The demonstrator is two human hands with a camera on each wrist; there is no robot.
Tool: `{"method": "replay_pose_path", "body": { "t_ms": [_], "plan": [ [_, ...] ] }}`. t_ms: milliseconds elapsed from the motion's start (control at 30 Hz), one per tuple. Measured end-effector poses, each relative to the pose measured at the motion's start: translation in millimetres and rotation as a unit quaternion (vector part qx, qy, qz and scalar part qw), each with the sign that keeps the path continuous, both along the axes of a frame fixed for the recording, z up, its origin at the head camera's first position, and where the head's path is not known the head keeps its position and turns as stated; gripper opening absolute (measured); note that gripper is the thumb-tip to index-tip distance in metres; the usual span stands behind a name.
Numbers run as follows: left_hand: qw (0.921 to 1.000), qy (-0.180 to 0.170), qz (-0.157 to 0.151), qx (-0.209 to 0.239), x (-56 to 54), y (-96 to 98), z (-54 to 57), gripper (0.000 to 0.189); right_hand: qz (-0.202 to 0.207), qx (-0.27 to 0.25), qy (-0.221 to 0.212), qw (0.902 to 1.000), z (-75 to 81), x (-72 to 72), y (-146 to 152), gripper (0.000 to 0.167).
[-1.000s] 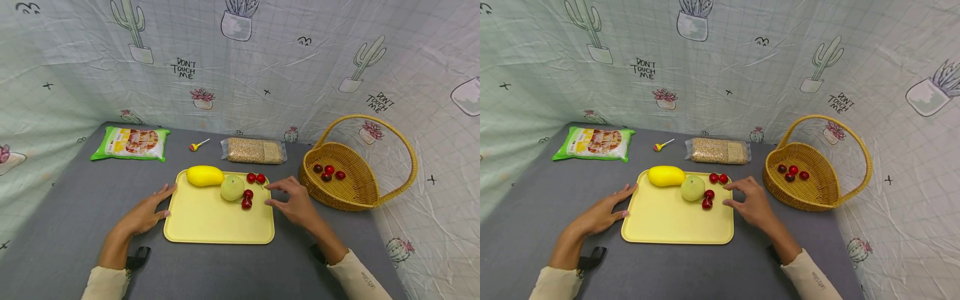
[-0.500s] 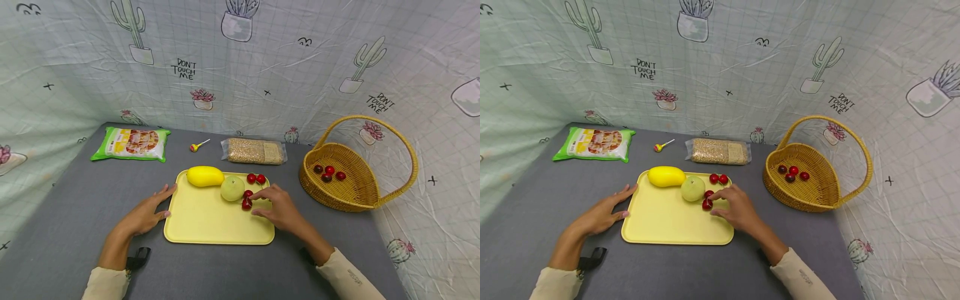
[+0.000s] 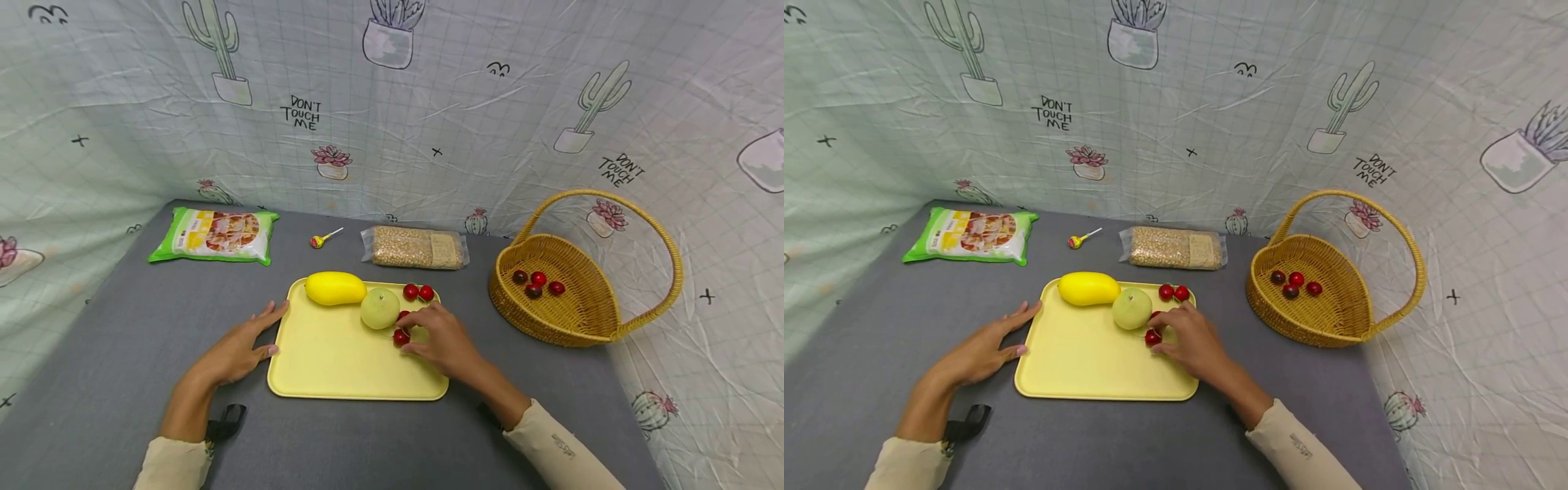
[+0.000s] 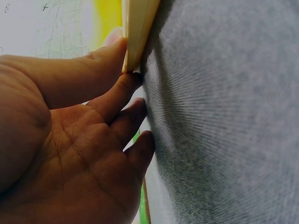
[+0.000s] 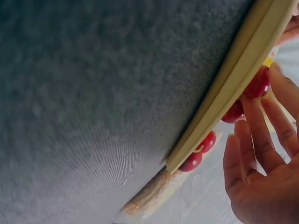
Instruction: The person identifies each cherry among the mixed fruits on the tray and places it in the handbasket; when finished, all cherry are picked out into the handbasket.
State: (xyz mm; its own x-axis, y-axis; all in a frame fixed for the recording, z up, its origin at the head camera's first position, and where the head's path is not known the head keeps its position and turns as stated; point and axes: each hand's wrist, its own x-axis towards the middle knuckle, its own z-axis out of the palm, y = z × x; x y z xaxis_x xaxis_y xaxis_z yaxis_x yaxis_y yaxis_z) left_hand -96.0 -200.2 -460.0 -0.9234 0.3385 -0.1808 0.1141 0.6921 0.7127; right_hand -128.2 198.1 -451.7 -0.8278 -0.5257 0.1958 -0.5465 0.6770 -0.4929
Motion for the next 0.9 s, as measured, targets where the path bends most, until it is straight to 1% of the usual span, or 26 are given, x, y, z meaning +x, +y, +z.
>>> {"method": "replay_pose_path", "body": {
  "t_ms": [200, 467, 633, 800, 900],
  "plan": [
    [1.0000, 0.000, -0.001, 0.008, 0.3, -0.3, -0.6, 0.084, 0.001, 0.004, -0.005, 1.0000, -1.6, 1.7, -1.7, 0.042],
    [0.9999, -0.003, -0.002, 0.011, 0.0, -2.1, -1.0, 0.085, -0.006, 0.008, 0.008, 0.9999, 0.7, 9.1, 4.5, 0.046],
    [0.9999, -0.006, -0.003, 0.016, -1.0, -1.8, -2.2, 0.085, -0.011, -0.004, 0.016, 0.9998, 3.4, 13.9, 12.0, 0.047],
    [0.9999, -0.006, -0.002, 0.014, -1.7, -1.5, -2.7, 0.085, -0.024, -0.018, 0.008, 0.9995, 6.8, 18.6, 19.7, 0.047],
    [0.9999, -0.008, -0.002, 0.012, -1.7, -1.1, -3.0, 0.084, -0.029, -0.017, 0.009, 0.9994, 7.3, 20.0, 22.1, 0.043]
  ]
}}
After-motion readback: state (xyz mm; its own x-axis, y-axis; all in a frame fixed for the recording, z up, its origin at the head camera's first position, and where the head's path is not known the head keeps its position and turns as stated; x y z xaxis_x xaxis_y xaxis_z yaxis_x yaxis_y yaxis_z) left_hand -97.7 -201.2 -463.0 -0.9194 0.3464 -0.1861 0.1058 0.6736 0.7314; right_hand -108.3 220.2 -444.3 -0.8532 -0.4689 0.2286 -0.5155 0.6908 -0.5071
